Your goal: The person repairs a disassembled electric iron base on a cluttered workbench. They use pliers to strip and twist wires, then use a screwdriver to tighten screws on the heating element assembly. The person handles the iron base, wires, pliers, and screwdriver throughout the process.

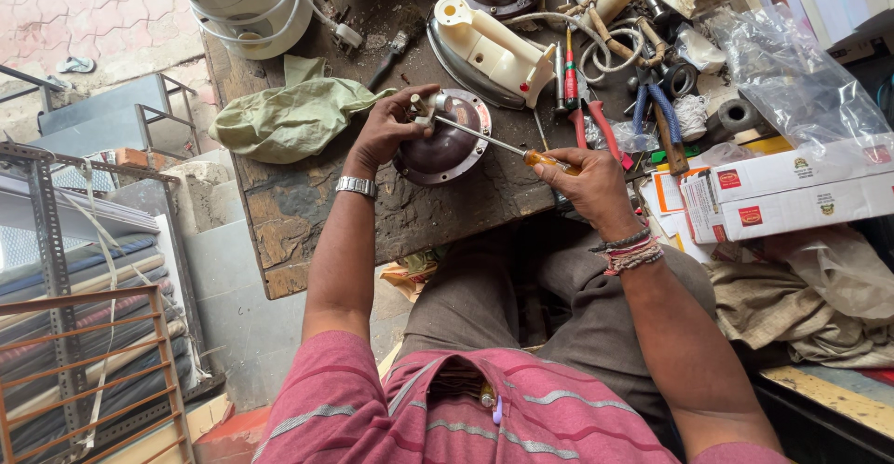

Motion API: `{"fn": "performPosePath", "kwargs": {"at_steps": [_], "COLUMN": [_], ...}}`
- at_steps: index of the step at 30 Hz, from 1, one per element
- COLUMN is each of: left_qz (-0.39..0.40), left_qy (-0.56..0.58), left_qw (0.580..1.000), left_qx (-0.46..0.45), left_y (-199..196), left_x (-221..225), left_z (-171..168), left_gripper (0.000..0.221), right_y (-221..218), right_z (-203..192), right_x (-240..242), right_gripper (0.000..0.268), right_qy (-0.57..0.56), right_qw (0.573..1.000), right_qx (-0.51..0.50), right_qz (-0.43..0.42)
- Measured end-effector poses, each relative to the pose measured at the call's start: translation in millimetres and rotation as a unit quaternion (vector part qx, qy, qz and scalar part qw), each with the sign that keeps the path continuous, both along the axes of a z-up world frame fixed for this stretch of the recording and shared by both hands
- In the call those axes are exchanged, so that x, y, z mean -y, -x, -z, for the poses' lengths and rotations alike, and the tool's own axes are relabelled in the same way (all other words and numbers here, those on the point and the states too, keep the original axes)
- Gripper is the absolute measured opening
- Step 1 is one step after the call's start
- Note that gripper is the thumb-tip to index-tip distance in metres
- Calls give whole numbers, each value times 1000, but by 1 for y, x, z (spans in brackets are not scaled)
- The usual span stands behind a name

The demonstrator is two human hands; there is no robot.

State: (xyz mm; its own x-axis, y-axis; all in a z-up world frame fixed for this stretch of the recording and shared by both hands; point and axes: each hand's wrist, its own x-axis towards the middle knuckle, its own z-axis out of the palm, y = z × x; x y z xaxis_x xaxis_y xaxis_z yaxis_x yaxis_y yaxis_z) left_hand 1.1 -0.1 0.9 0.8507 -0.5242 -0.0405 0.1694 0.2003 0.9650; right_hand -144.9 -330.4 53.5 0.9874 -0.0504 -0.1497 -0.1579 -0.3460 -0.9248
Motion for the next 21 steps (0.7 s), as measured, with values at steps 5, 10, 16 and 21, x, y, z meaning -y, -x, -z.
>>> {"fn": "performPosePath", "kwargs": {"at_steps": [5,10,16,21], "left_qz": [-1,-1,-6,-6], "left_qy": [1,0,-10,-8], "left_qw": [1000,1000,1000,1000], "left_qx": [-5,-6,-2,-8], "left_y": [0,1,0,1], "left_x": [0,0,1,1], "left_z": [1,1,-1,-1], "left_gripper": [75,75,76,76], "right_y": [0,0,-1,0], "right_z": [1,3,2,1], "right_x": [0,1,2,1], "right_gripper": [35,34,34,34], "right_qy": [16,7,-5,6], "right_qw": [1000,1000,1000,1000], "right_qx": [-5,-4,-12,-17], "right_qz": [0,-2,-3,-1]}}
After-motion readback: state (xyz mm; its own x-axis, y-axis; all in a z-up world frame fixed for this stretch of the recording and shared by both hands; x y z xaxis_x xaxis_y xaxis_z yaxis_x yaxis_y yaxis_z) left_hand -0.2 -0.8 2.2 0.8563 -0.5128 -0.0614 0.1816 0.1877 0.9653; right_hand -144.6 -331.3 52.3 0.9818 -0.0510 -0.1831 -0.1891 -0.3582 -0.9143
